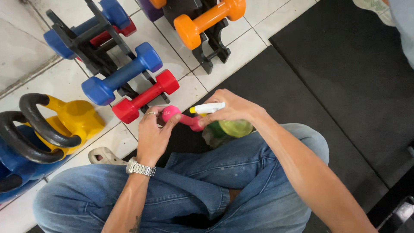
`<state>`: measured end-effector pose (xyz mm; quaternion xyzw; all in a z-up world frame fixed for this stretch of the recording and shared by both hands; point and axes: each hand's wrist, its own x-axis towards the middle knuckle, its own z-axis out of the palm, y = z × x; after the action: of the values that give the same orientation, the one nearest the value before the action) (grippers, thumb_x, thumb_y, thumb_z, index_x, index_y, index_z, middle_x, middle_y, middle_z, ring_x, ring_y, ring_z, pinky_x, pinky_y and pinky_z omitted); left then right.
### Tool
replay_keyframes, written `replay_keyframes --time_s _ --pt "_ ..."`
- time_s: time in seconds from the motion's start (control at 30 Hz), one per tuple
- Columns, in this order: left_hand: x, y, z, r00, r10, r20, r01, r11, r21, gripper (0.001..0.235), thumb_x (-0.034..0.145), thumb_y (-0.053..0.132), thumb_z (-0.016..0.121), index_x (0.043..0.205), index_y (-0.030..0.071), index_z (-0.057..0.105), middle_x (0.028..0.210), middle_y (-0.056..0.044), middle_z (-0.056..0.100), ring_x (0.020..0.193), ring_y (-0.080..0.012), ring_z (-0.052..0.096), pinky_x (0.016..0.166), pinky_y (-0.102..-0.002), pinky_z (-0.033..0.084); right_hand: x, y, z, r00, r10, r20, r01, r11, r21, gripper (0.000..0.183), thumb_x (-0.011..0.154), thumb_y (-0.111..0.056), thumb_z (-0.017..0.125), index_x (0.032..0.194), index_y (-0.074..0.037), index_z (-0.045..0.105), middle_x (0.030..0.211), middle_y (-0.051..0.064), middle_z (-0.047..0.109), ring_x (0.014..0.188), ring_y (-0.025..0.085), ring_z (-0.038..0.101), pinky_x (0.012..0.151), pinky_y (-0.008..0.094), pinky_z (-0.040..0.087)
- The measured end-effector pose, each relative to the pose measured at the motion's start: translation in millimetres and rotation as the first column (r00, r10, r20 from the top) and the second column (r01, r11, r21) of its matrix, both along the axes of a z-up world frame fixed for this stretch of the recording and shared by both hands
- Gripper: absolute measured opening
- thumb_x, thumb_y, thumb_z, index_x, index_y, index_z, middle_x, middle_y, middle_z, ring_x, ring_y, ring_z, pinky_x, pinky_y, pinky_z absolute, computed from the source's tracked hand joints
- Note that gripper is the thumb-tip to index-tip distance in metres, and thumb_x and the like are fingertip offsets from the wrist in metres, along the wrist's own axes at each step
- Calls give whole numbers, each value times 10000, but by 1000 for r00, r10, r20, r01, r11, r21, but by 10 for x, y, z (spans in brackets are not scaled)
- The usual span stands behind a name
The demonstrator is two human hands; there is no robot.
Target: The person sits on the floor and cleans a pink dumbbell using a spray bottle and a green cloth. They wipe the dumbbell thoroughly, spray it with cleaning solution, and then place it back on the rack.
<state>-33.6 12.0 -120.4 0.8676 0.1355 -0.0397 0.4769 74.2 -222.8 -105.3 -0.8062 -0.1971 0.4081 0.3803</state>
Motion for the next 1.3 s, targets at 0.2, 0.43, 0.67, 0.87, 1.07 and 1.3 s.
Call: replay_keyframes --time_s 0.2,0.43,0.67,0.87,1.07,1.3 --pt "17 -18 78 1000 5 -13 -5 1000 12 591 919 507 748 1211 -1 667 1053 -233 654 1017 -426 678 760 -444 605 48 -52 286 993 -15 120 29 993 -118 377 727 -518 873 645 -168 760 531 -16 647 498 116 591 522 238 421" --pt "-5 -19 96 1000 11 -29 -10 999 35 529 930 460 760 1204 15 677 1050 -209 665 1014 -395 687 749 -424 600 202 -321 349 902 -343 264 342 938 51 537 791 -451 877 1155 -81 738 1040 92 734 950 254 700 908 388 523" --pt "8 -9 130 989 37 -144 -25 996 85 550 887 514 768 1205 76 668 1120 -183 678 1119 -396 671 912 -494 565 194 -483 540 843 -425 329 442 897 25 461 797 -223 851 1221 -115 705 1134 57 757 1097 292 687 1011 444 490" --pt "-25 47 106 964 27 -263 28 978 204 594 841 633 731 1146 130 651 1092 -162 703 1098 -396 690 921 -514 563 55 -693 644 832 -301 465 415 895 -163 597 740 -69 800 1320 -57 661 1238 195 714 1163 437 656 990 561 513" --pt "-60 5 282 942 -11 -334 135 927 349 694 871 742 617 1127 97 630 1039 -202 734 1034 -425 725 906 -520 579 -530 -522 707 399 -472 786 443 850 286 527 732 140 605 1185 -98 729 1147 108 646 976 312 668 818 367 591" --pt "6 -10 189 924 -89 -373 206 936 287 640 926 702 529 1239 146 575 1055 -241 721 1089 -461 696 930 -556 559 -696 183 -368 808 481 341 -98 680 -727 733 740 -97 804 1415 -140 520 1324 244 574 915 454 734 750 594 614"
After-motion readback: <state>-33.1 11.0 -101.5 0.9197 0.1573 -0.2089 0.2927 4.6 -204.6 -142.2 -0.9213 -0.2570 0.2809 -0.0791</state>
